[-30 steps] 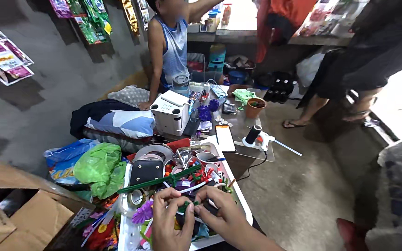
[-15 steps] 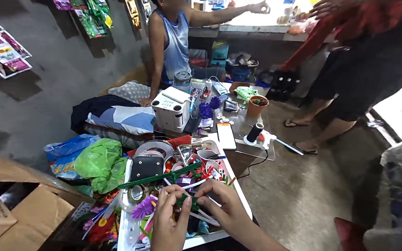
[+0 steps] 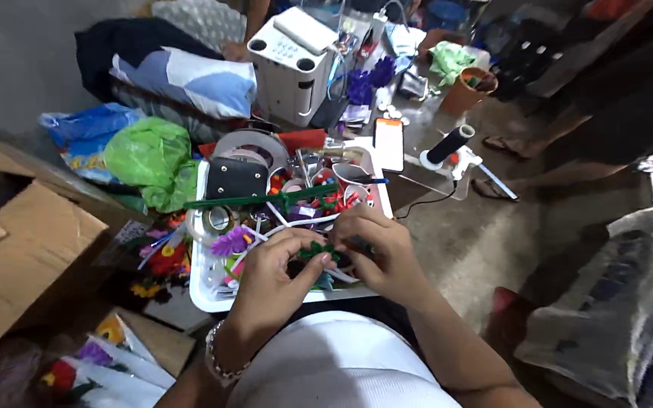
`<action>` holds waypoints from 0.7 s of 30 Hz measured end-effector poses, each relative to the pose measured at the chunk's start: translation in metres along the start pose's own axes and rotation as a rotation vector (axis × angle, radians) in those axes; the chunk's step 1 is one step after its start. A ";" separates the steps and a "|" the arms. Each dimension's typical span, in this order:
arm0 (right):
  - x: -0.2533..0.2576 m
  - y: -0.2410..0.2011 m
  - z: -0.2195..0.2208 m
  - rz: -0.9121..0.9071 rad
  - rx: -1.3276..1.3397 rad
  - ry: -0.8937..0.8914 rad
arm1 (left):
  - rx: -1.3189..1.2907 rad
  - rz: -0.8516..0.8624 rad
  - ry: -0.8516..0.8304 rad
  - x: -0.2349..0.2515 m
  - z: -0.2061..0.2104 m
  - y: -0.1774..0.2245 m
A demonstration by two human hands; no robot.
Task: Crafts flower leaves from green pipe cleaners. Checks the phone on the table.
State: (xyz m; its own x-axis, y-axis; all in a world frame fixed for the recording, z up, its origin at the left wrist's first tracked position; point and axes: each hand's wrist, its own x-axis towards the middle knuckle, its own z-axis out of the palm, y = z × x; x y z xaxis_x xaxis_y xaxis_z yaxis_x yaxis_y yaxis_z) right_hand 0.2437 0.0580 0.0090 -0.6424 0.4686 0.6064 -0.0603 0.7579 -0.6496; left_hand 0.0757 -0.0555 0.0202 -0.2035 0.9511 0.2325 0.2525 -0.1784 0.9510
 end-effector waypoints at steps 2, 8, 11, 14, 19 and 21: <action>0.002 0.001 -0.001 -0.002 -0.033 -0.040 | 0.042 -0.006 -0.012 0.000 -0.001 -0.001; 0.007 0.003 -0.004 -0.040 -0.042 -0.195 | 0.015 -0.122 -0.106 0.001 -0.009 0.000; 0.009 0.007 -0.006 -0.023 0.021 -0.235 | -0.144 -0.249 -0.167 0.002 -0.014 0.003; 0.004 0.012 -0.002 0.077 0.132 -0.125 | -0.271 -0.299 -0.142 0.005 -0.017 0.003; -0.009 0.007 0.008 0.258 0.274 -0.007 | -0.211 -0.173 0.096 0.005 -0.004 -0.001; -0.012 0.005 0.013 0.271 0.265 0.033 | -0.167 -0.126 0.133 0.005 0.001 -0.004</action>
State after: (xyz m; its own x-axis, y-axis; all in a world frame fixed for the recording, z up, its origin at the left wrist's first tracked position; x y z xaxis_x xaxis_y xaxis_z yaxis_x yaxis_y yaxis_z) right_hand 0.2412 0.0507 -0.0076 -0.6375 0.6534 0.4083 -0.0905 0.4628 -0.8818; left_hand 0.0750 -0.0495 0.0170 -0.3488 0.9289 0.1241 0.0596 -0.1102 0.9921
